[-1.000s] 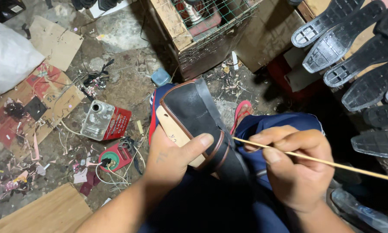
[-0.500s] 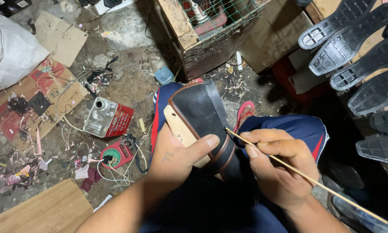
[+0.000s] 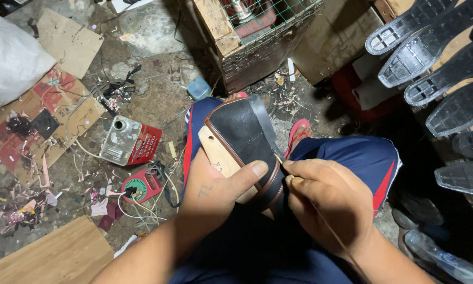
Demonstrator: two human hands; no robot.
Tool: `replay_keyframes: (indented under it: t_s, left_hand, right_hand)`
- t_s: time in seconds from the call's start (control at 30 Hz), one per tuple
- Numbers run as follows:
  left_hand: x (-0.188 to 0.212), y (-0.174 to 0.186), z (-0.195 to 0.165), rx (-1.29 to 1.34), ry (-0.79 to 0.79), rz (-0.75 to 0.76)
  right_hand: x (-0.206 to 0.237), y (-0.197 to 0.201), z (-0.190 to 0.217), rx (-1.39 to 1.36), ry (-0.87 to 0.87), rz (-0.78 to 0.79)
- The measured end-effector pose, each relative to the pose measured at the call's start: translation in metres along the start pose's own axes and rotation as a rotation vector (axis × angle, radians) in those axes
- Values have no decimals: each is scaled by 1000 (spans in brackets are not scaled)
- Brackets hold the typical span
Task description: The person sits on the floor holding a shoe with a rubber sole on their lap. They hammer and press along the sole edge with a metal tool, then apply glue with a wooden stick along the sole seam while rotating the shoe.
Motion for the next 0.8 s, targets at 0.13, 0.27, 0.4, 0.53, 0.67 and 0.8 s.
replay_keyframes:
  t_s: [0.13, 0.27, 0.4, 0.53, 0.67, 0.8]
  left_hand:
    - [0, -3, -5, -95, 8, 46]
    - [2, -8, -11, -145, 4, 15]
    - [4, -11, -15, -142, 17, 28]
    - [4, -13, -15, -84, 20, 26]
    - [4, -13, -14, -126, 3, 34]
    - [5, -11, -13, -133, 13, 26]
  right_hand:
    - [-2, 4, 3, 24, -42, 25]
    - [-1, 11, 8, -3, -58, -24]
    - [2, 15, 14, -16, -127, -67]
    - [2, 15, 14, -9, -100, -65]
    - [-2, 13, 10, 21, -29, -37]
    - [-6, 12, 10, 11, -34, -2]
Point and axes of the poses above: each hand's wrist, its own x-axis away from the middle knuckle, its own y-axis out of the back of the hand, z = x × y, the point moved 3 cm from there along -x, towards the middle knuckle, and after that the axes turned 10 degrees about -z, right-handed, at the moved point
